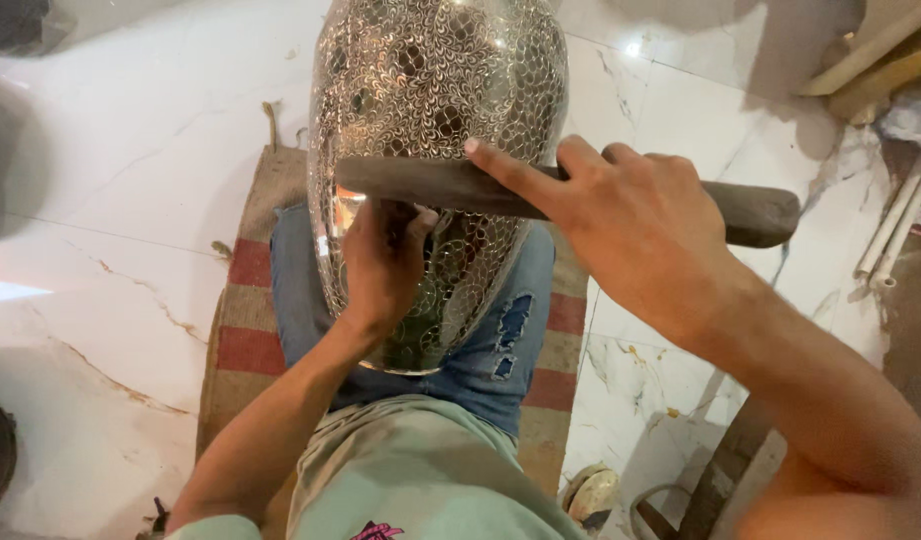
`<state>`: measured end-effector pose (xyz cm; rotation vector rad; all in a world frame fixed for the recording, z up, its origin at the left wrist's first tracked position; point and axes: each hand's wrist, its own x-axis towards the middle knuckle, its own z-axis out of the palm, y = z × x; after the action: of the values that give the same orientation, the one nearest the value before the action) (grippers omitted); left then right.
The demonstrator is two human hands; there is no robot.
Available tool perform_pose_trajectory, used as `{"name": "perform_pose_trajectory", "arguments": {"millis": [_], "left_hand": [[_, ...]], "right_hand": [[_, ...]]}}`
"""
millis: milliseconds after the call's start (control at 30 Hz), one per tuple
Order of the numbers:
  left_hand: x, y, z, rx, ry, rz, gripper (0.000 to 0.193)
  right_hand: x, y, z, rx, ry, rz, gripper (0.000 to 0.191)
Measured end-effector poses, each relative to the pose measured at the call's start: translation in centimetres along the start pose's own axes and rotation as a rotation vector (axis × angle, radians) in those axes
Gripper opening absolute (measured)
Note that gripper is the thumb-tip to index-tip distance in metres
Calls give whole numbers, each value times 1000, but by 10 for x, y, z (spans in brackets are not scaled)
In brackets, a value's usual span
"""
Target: The person sits on the floor with a large engraved metal vase held between the legs and hammers a chisel against the vase surface to carve decorative patterns, repositioning the chisel by hand between strikes and working over different areas of the vase.
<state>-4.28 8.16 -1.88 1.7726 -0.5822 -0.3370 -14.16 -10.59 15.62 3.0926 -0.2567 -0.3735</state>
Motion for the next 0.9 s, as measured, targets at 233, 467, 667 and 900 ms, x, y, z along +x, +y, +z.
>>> {"name": "perform_pose_trajectory", "arguments": {"millis": [233, 467, 667, 900], "left_hand": [[-14, -13, 14, -56, 198, 90, 29], [-15, -5, 13, 21, 223, 71, 28], [1, 10, 5, 93, 70, 110, 17], [35, 19, -11, -11, -413, 50, 21]], "right_hand": [[2, 10, 9, -109, -20, 13, 88], [18, -12, -14, 226, -134, -63, 80], [8, -3, -16, -226, 60, -176, 91], [-17, 30, 9, 103, 16, 94, 84]]}}
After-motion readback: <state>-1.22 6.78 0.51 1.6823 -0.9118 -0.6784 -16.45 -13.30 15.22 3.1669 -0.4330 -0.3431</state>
